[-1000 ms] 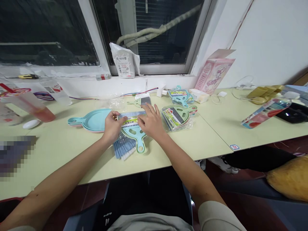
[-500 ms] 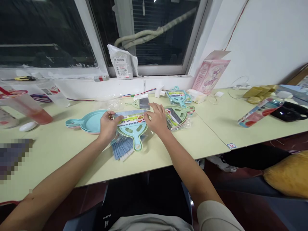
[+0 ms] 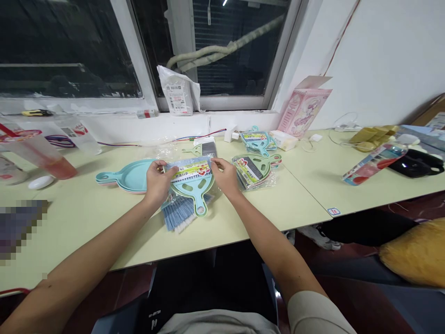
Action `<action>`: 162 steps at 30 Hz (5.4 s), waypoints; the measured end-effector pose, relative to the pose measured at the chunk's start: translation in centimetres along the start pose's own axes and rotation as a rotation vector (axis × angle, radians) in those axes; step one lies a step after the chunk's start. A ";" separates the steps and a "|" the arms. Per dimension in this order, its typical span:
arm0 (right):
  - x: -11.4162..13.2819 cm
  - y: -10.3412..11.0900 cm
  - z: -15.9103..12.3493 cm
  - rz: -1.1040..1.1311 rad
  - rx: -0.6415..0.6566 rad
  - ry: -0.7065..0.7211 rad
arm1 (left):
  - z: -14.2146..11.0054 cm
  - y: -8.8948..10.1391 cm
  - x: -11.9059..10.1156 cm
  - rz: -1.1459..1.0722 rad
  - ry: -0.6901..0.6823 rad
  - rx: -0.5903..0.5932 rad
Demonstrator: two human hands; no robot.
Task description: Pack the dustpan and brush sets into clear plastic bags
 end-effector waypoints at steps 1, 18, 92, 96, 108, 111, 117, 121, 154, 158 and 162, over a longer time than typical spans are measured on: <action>-0.4 0.0 0.1 0.033 0.000 -0.036 | -0.1 0.0 -0.1 0.005 -0.002 0.003; -3.4 -0.1 0.8 0.242 -0.025 -0.304 | -0.4 -0.3 -1.1 0.020 -0.048 0.030; 0.5 2.2 0.3 -0.188 -0.137 -0.049 | 0.9 -1.3 2.1 0.139 0.033 0.257; -0.3 1.9 0.4 -0.195 -0.101 -0.106 | 1.1 -1.1 2.6 0.102 0.050 0.244; -3.1 0.2 0.5 -0.090 0.054 -0.359 | 1.6 1.0 1.8 0.059 0.054 -0.005; -0.9 0.8 0.2 -0.324 0.001 -0.275 | 1.7 1.5 2.0 -0.017 0.094 -0.088; 4.6 -2.7 -2.4 -0.866 0.201 -0.106 | 1.3 1.3 1.8 -0.111 0.112 -0.110; 4.3 -4.5 -3.0 -0.967 0.321 -0.079 | 0.7 0.1 1.3 -0.171 0.124 -0.039; -3.7 16.2 11.0 -1.270 0.571 0.026 | -2.6 -3.9 -0.2 0.044 0.099 0.374; -3.5 16.3 11.0 -1.266 0.579 0.059 | -2.4 -4.1 -1.0 0.043 0.004 0.390; -3.2 16.7 10.9 -1.249 0.560 0.034 | -2.3 -4.2 -1.1 0.057 -0.029 0.407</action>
Point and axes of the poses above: each hand's wrist, its own z-axis towards the middle knuckle, its own y-axis out of the back of the hand, x = y × z, the point moved 10 cm from there along z, towards the middle knuckle, and after that the axes turned 9 degrees about -y, right-handed, at the moved point
